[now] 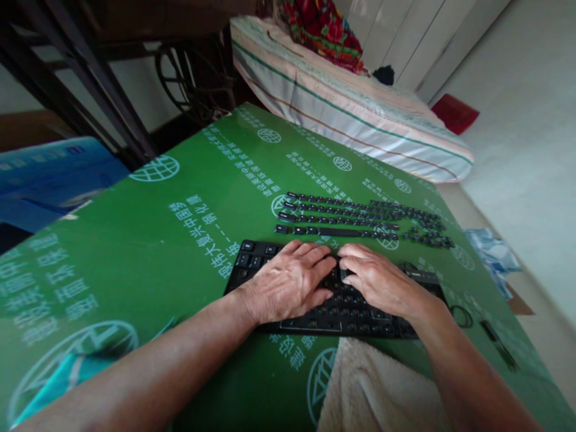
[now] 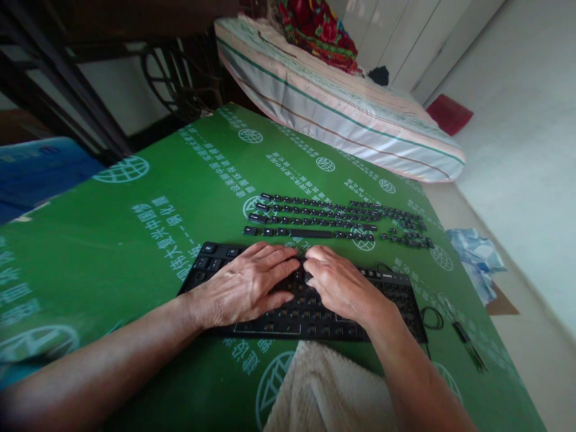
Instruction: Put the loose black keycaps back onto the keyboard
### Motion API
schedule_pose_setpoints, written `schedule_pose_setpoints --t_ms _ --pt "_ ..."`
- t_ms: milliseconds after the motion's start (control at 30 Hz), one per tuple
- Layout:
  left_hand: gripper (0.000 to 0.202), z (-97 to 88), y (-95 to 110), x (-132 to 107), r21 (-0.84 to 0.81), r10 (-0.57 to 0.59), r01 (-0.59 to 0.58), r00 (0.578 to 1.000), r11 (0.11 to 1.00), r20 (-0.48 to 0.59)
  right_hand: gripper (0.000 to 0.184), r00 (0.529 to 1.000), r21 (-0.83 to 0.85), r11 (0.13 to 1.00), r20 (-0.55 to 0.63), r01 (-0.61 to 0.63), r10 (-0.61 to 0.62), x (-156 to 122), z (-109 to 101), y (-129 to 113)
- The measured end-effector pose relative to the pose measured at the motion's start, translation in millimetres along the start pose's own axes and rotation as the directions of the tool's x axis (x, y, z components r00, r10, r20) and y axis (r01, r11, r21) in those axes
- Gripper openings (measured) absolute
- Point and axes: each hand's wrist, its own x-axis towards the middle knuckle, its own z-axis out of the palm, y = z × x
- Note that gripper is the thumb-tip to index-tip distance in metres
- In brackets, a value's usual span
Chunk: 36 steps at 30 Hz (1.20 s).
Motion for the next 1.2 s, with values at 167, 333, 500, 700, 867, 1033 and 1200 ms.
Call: schedule_pose_setpoints --t_ms 167,333,500,700,867,1033,1200 --pt "0.04 1.1 -2 -1 -0.084 -0.053 0.045 0.995 0.995 -0.089 0.009 0.999 0.039 0.999 -0.034 0.02 -0.019 -3 2 5" --pt "0.032 2.8 -2 0 -0.072 -0.058 0.052 0.995 0.996 -0.083 0.011 0.998 0.089 0.995 -0.049 0.035 -0.031 -5 2 9" --pt "0.03 4.3 -2 1 -0.087 -0.063 0.056 0.995 0.995 -0.081 0.01 0.998 0.096 0.995 -0.057 0.006 -0.001 -5 -2 7" --pt "0.029 3.7 -1 2 -0.077 -0.064 0.058 0.995 0.995 -0.073 0.012 0.999 0.095 0.995 -0.046 -0.009 0.013 -4 -4 4" --pt "0.029 1.5 1 2 -0.065 -0.06 0.056 0.996 0.996 -0.067 0.013 1.0 0.051 0.999 -0.009 -0.015 0.016 -4 -3 3" --pt "0.029 1.6 1 2 -0.067 -0.06 0.056 0.996 0.996 -0.062 0.015 1.0 -0.001 1.0 0.015 0.008 -0.008 -4 -1 4" --pt "0.029 1.4 2 1 -0.046 -0.027 0.024 0.998 0.999 -0.056 0.013 1.0 -0.054 0.998 0.029 -0.01 0.012 -3 -1 -1"
